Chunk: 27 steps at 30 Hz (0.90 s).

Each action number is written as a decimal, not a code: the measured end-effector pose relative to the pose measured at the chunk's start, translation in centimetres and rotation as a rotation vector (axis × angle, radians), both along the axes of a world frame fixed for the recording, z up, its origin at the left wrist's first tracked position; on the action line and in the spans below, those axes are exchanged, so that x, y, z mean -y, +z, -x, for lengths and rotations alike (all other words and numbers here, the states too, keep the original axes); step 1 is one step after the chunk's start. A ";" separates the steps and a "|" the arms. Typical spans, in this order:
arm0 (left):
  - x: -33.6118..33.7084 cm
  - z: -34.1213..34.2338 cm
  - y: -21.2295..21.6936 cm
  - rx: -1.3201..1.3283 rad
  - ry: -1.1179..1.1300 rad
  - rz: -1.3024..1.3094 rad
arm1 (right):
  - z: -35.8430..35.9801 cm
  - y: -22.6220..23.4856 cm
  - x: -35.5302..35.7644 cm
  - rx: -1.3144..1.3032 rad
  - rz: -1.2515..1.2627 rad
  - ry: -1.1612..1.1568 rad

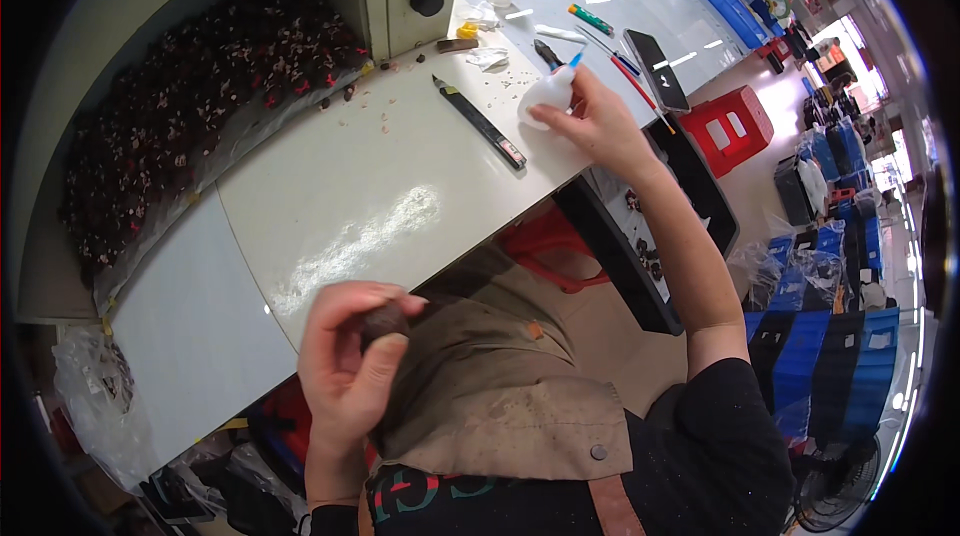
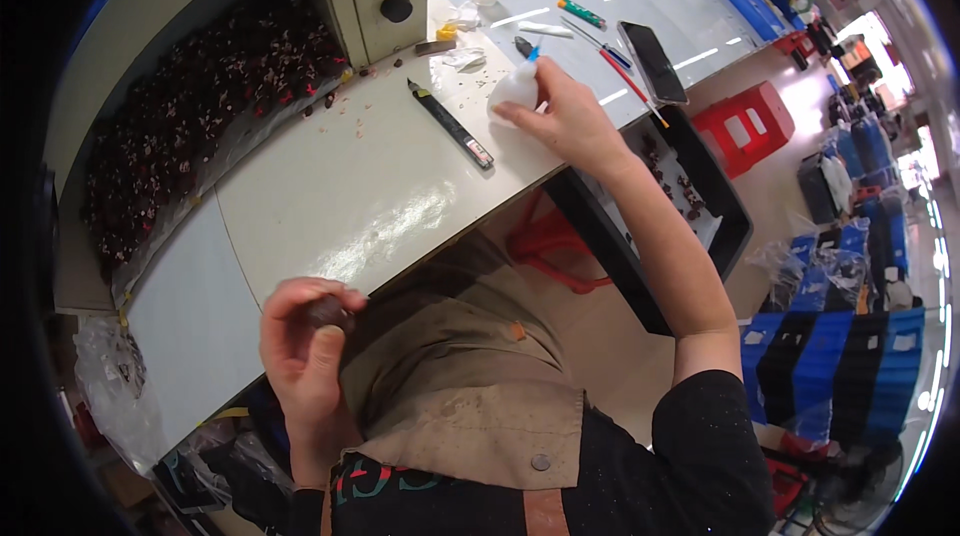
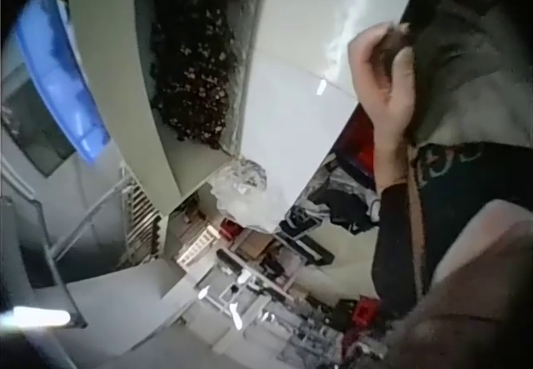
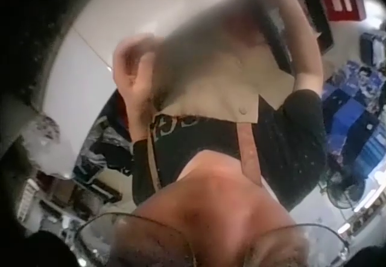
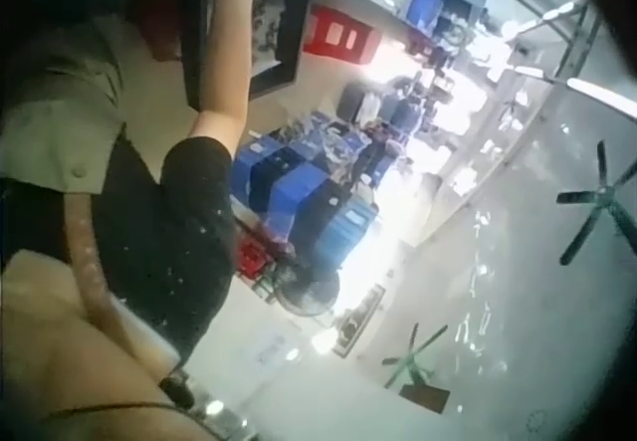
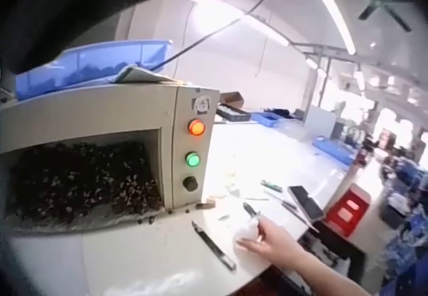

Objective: Assembling small plastic figurines by applying glue and attaching components at a factory workbench.

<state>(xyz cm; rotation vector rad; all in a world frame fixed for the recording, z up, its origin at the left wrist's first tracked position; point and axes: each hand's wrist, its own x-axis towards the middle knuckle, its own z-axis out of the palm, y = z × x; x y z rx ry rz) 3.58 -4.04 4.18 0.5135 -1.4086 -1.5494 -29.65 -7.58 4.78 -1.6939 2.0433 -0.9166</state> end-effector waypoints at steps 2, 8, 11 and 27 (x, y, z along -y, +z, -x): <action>0.6 0.4 -0.2 0.001 0.050 0.000 | -0.5 -0.3 0.1 -0.006 -0.007 0.004; 1.6 0.1 -2.0 0.141 0.234 0.018 | 2.5 -0.5 0.1 0.187 0.137 0.112; 1.8 0.1 -3.1 0.150 0.265 -0.029 | 6.5 1.0 1.5 0.086 0.219 -0.058; 3.7 -0.9 -1.5 0.126 0.276 -0.119 | 16.8 -0.6 13.5 -0.755 -0.108 -0.182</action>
